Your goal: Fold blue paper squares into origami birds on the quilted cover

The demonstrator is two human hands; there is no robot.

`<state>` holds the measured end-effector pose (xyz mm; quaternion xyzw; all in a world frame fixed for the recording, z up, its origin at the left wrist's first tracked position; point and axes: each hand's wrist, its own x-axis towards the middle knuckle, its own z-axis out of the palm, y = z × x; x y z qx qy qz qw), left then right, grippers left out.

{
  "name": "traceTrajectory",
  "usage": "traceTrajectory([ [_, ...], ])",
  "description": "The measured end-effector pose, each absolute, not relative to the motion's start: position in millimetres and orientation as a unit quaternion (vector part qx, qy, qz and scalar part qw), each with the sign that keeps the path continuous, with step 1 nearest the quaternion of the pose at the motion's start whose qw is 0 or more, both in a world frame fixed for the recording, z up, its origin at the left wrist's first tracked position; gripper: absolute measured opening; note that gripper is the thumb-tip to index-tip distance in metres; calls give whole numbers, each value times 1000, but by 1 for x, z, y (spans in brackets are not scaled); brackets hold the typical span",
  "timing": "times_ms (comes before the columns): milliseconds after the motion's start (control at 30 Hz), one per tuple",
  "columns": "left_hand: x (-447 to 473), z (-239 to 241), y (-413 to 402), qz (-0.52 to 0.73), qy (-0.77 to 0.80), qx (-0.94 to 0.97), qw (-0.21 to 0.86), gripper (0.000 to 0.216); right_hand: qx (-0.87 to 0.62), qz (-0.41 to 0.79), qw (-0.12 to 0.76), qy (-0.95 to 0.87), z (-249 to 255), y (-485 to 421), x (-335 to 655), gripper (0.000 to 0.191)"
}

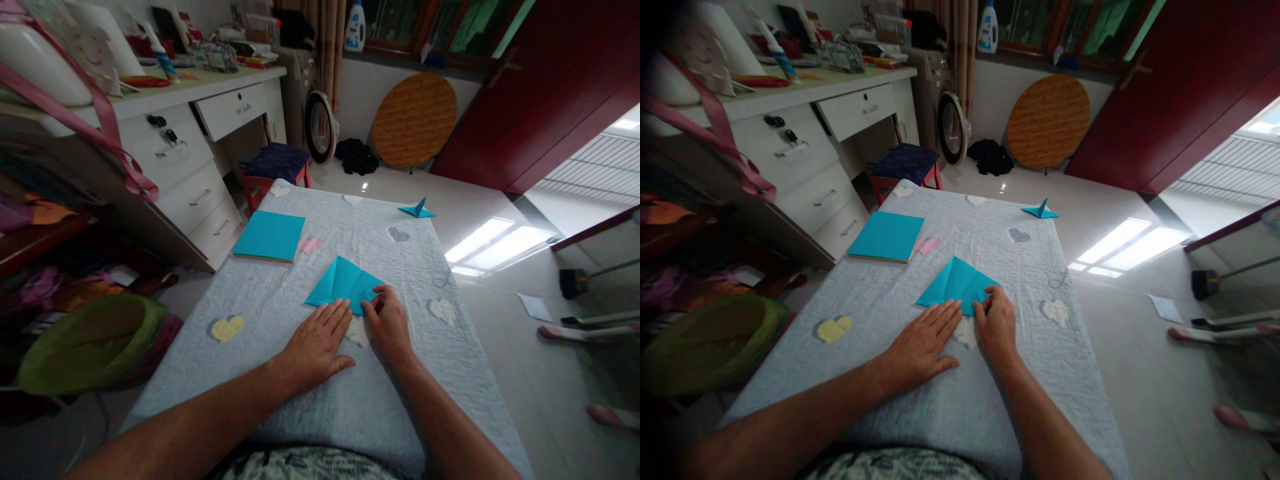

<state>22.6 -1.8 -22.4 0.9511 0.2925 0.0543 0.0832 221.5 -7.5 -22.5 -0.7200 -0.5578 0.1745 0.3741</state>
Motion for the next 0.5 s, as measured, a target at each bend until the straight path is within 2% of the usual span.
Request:
traceTrajectory([
  [500,23,-27,-2,63,299,949,75,84,-734,147,361,-556,-24,-6,222,23],
])
